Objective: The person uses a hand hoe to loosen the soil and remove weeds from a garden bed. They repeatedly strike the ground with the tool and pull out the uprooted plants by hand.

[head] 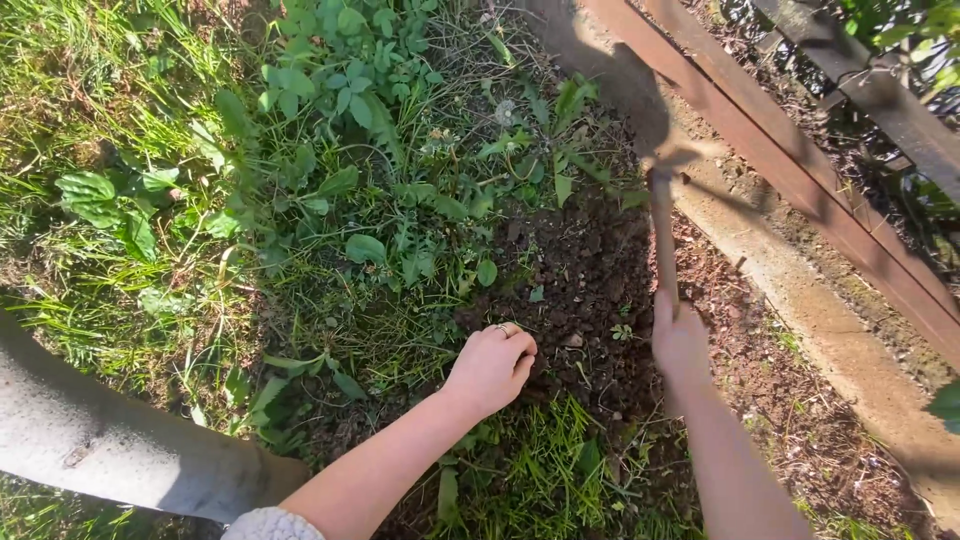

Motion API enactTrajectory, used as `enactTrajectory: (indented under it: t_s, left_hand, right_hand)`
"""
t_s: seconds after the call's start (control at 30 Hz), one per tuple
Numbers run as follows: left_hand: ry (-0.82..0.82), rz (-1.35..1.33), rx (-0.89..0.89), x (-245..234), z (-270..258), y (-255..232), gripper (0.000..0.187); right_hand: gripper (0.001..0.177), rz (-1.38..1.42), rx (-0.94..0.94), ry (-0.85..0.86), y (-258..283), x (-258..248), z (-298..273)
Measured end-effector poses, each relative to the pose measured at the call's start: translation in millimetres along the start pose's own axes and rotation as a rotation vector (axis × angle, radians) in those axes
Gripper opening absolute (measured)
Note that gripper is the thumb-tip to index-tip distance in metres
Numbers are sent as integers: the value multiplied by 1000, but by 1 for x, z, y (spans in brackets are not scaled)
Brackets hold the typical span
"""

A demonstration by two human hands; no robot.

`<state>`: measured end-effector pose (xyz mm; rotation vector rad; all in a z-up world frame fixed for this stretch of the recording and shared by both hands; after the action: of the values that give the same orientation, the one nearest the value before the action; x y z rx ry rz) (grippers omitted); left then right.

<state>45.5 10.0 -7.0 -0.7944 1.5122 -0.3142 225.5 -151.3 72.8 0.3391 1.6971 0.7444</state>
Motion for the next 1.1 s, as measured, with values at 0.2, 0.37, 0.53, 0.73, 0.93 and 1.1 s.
enactTrajectory:
  t_s: [0.2, 0.37, 0.53, 0.73, 0.93, 1.1]
  left_hand:
    - [-50, 52, 42, 5, -1, 4, 7]
    - [-39, 46, 30, -1, -1, -2, 7]
    - [-109, 83, 62, -6, 3, -1, 7]
    - [-108, 88, 30, -22, -3, -5, 7]
    - [-138, 104, 73, -15, 1, -5, 7]
    - [-145, 86, 86, -20, -3, -10, 6]
  right_hand:
    - [60, 89, 410, 202, -144, 4, -72]
    - [64, 273, 227, -6, -61, -38, -50]
    - [36, 296, -43, -288, 13, -40, 43]
    - [57, -3, 132, 202, -84, 21, 63]
    - [66, -152, 305, 275, -87, -55, -48]
    - [47, 47, -69, -48, -32, -73, -6]
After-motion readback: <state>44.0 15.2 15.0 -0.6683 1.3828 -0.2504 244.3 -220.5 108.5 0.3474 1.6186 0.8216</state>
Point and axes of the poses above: each hand's wrist, its own z-axis towards the middle knuckle, its own x-axis out of the palm, y = z × x, the point moved 4 cm from there along z, towards the middle knuckle, and after that the axes turned 1 degree about -x, right-handed, at the moved point
